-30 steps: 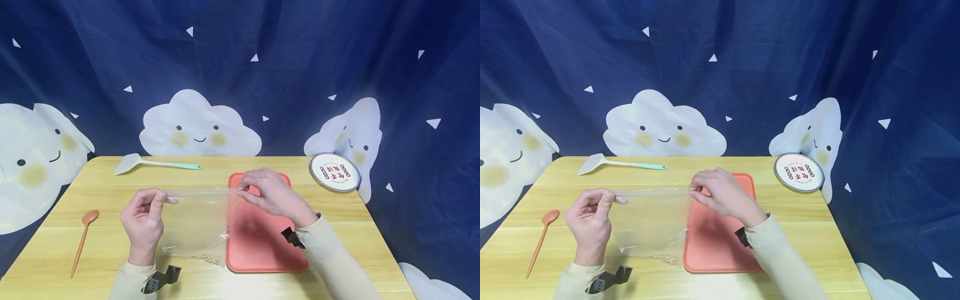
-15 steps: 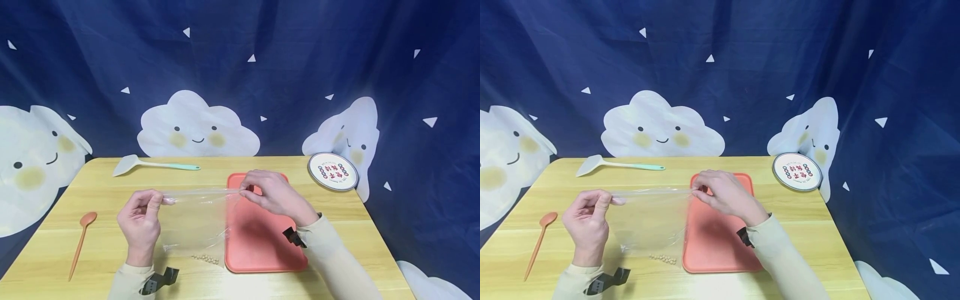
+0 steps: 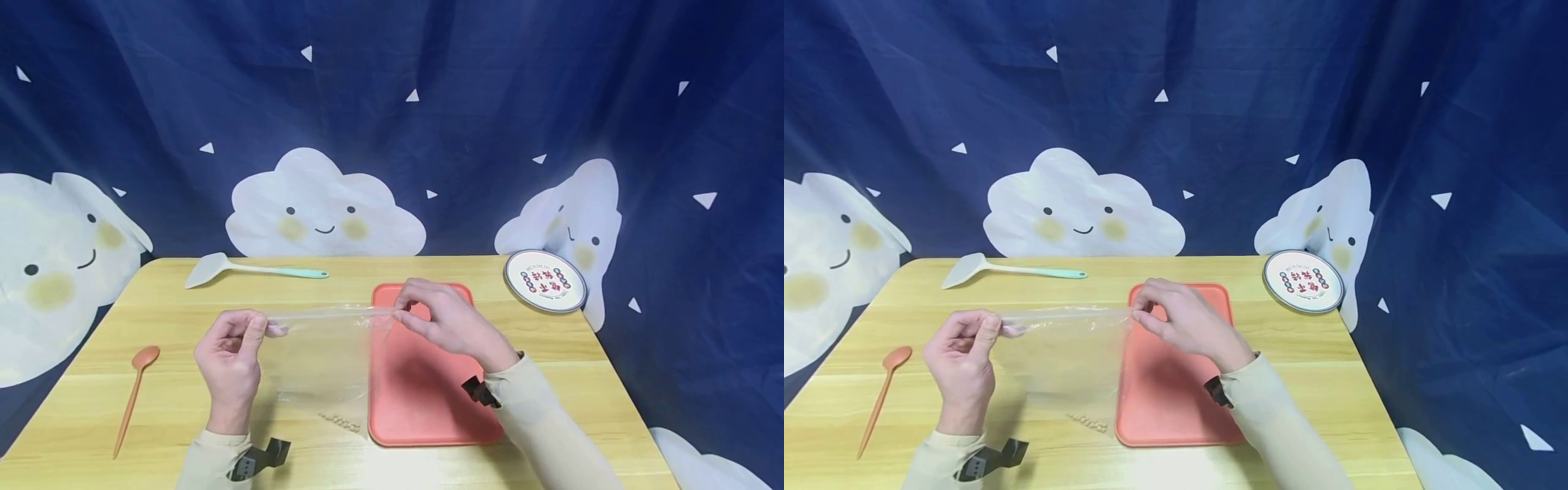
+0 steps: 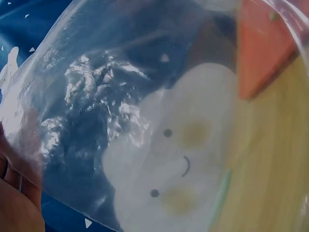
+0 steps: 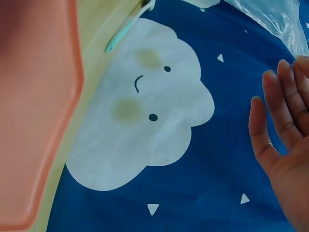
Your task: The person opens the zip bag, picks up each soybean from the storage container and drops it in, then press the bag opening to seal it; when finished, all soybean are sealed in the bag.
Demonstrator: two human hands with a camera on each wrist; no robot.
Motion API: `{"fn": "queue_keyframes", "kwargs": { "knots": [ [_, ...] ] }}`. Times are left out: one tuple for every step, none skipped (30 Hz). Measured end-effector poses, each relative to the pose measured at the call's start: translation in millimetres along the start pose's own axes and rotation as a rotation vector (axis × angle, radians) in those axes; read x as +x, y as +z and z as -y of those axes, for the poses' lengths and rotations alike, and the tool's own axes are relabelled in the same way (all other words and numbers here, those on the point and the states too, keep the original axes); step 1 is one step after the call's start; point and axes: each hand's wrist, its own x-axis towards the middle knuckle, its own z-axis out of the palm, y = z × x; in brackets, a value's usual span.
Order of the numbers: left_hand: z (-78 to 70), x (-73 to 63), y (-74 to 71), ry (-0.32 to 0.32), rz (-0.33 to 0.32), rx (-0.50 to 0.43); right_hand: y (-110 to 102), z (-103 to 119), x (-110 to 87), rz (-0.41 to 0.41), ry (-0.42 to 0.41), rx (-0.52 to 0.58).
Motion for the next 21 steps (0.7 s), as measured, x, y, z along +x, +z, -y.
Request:
{"fn": "queue_keyframes", "kwargs": {
  "knots": [
    [-0.2, -0.3, -0.6, -0.007, 0.002, -0.008, 1, 0, 0.0, -0.005, 0.007, 0.018],
    [-0.5, -0.5, -1.2, -0.014, 0.006, -0.018, 2, -1, 0.1, -0.007, 0.012, 0.039],
    [-0.8, -0.8, -2.1, -0.018, 0.013, -0.027, 3, 0, 0.0, -0.007, 0.019, 0.065],
    [-1.5, -0.8, -3.1, -0.021, 0.020, -0.029, 4, 0, -0.2, -0.004, 0.025, 0.093],
    [-2.3, -0.7, -4.5, -0.023, 0.026, -0.029, 5, 0, -0.1, 0.001, 0.030, 0.125],
    [-3.2, -0.4, -6.1, -0.024, 0.031, -0.035, 6, 0, 0.1, 0.006, 0.035, 0.160],
    [-4.1, 0.1, -7.9, -0.021, 0.038, -0.043, 8, 1, 0.4, 0.013, 0.041, 0.198],
    [-5.1, 0.8, -9.7, -0.021, 0.045, -0.050, 9, 2, 1.0, 0.021, 0.047, 0.233],
    [-5.9, 1.7, -11.6, -0.018, 0.051, -0.054, 10, 3, 1.7, 0.027, 0.056, 0.266],
    [-7.0, 3.1, -13.5, -0.017, 0.054, -0.055, 12, 4, 2.5, 0.034, 0.067, 0.303],
    [-7.8, 4.5, -15.4, -0.015, 0.060, -0.060, 13, 5, 3.6, 0.041, 0.077, 0.343],
    [-8.5, 6.2, -17.1, -0.016, 0.066, -0.065, 14, 7, 4.7, 0.046, 0.085, 0.388],
    [-9.3, 8.1, -18.7, -0.021, 0.071, -0.070, 15, 8, 5.9, 0.052, 0.095, 0.443],
    [-10.2, 10.0, -20.2, -0.034, 0.071, -0.068, 16, 9, 7.2, 0.061, 0.106, 0.499],
    [-11.1, 12.0, -21.5, -0.051, 0.064, -0.057, 18, 11, 8.7, 0.070, 0.117, 0.555],
    [-12.5, 14.0, -22.7, -0.077, 0.047, -0.021, 20, 11, 10.5, 0.081, 0.128, 0.609],
    [-13.6, 16.0, -23.8, -0.112, 0.028, 0.025, 22, 11, 12.8, 0.090, 0.141, 0.655],
    [-14.5, 18.1, -25.1, -0.158, 0.000, 0.078, 24, 11, 15.4, 0.101, 0.160, 0.686],
    [-14.5, 19.8, -26.2, -0.212, -0.022, 0.134, 26, 10, 17.7, 0.111, 0.180, 0.716],
    [-13.6, 21.4, -27.4, -0.275, -0.041, 0.186, 29, 8, 20.6, 0.121, 0.202, 0.740],
    [-11.8, 23.2, -28.9, -0.339, -0.056, 0.237, 33, 4, 23.7, 0.130, 0.222, 0.757]
  ]
}}
